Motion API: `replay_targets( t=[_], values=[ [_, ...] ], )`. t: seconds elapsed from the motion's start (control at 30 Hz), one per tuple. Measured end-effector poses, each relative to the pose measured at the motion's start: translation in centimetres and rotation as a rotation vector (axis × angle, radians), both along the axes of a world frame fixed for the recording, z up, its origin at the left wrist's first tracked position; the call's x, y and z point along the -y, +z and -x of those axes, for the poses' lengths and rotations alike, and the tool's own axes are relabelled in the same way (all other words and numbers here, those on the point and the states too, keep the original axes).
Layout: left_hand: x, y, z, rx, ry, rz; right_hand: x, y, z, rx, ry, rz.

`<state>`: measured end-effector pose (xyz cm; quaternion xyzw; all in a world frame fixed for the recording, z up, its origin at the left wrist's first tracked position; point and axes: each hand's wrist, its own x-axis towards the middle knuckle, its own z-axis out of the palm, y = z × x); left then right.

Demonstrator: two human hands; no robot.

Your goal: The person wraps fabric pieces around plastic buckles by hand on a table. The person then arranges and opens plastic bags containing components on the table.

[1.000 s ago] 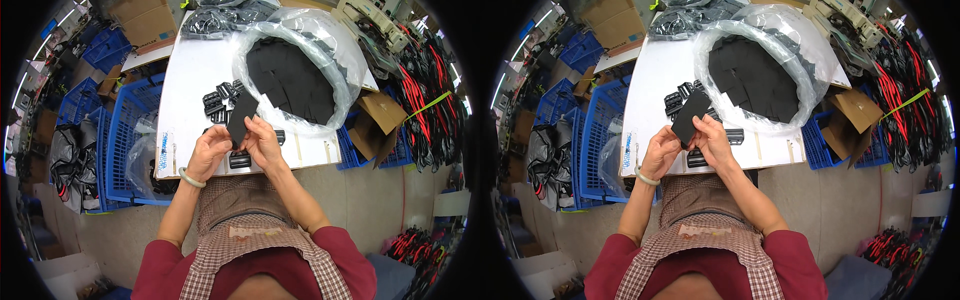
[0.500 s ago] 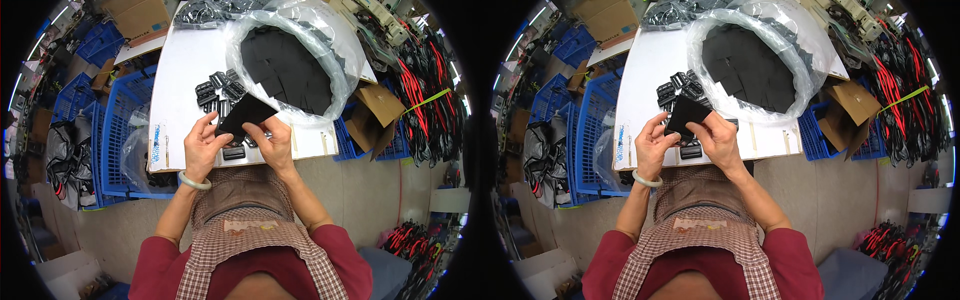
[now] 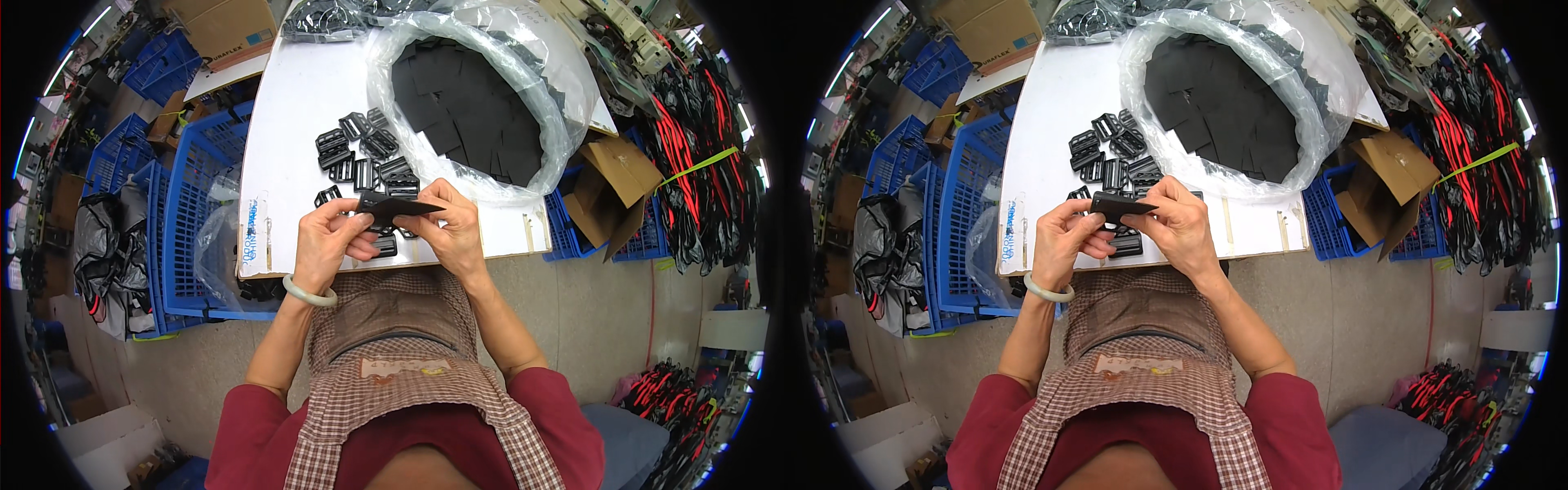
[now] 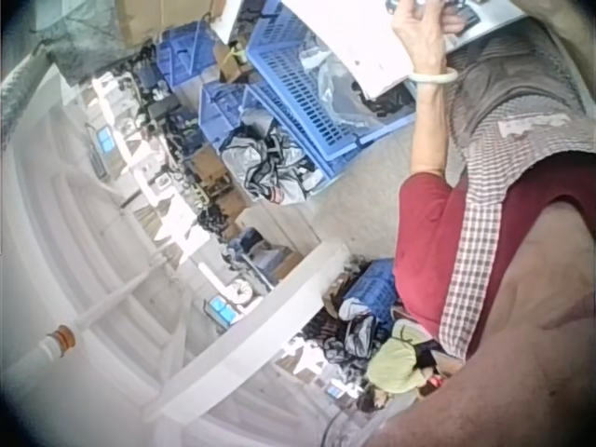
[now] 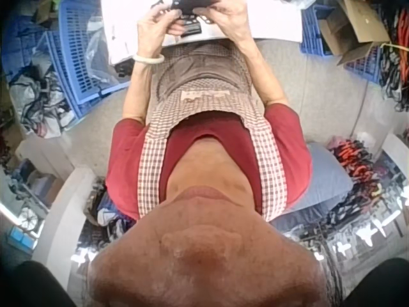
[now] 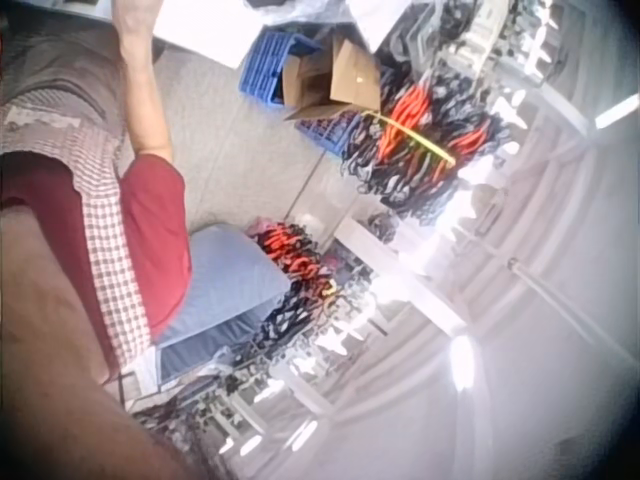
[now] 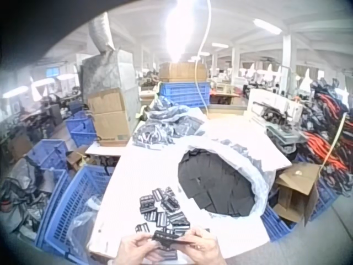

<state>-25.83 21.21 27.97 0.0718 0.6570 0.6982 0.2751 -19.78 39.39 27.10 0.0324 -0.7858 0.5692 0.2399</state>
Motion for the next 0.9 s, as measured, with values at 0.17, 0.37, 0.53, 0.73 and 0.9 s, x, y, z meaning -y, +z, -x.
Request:
replay_targets(
  t=[0.17, 0.37, 0.53, 0.73, 0.9],
  values=[
    [-0.5, -0.2, -0.2, -0.108, -0.008, -0.128, -0.1, -0.2, -0.1, 0.006, 0.028, -0.002],
    [-0.3, -1.2, -0.2, -0.322, 0.085, -0.046, 0.7, 0.8, -0.8, 0.342, 0.148, 0.799],
    [-0.2, -1.4, -0.4, -0.488, 0.028, -0.064, 0.9, 0.1, -0.4, 0.521, 0.201, 0.93],
    [0.4, -2.1, 0.1, -0.747, 0.019, 0.084, 1.3, 0.0, -0.3, 0.522, 0.184, 1.022],
    [0.2, -2.7, 0.3, -0.746, -0.036, 0.038, 1.6, -0.3, -0.3, 0.487, 0.156, 1.112]
  ],
)
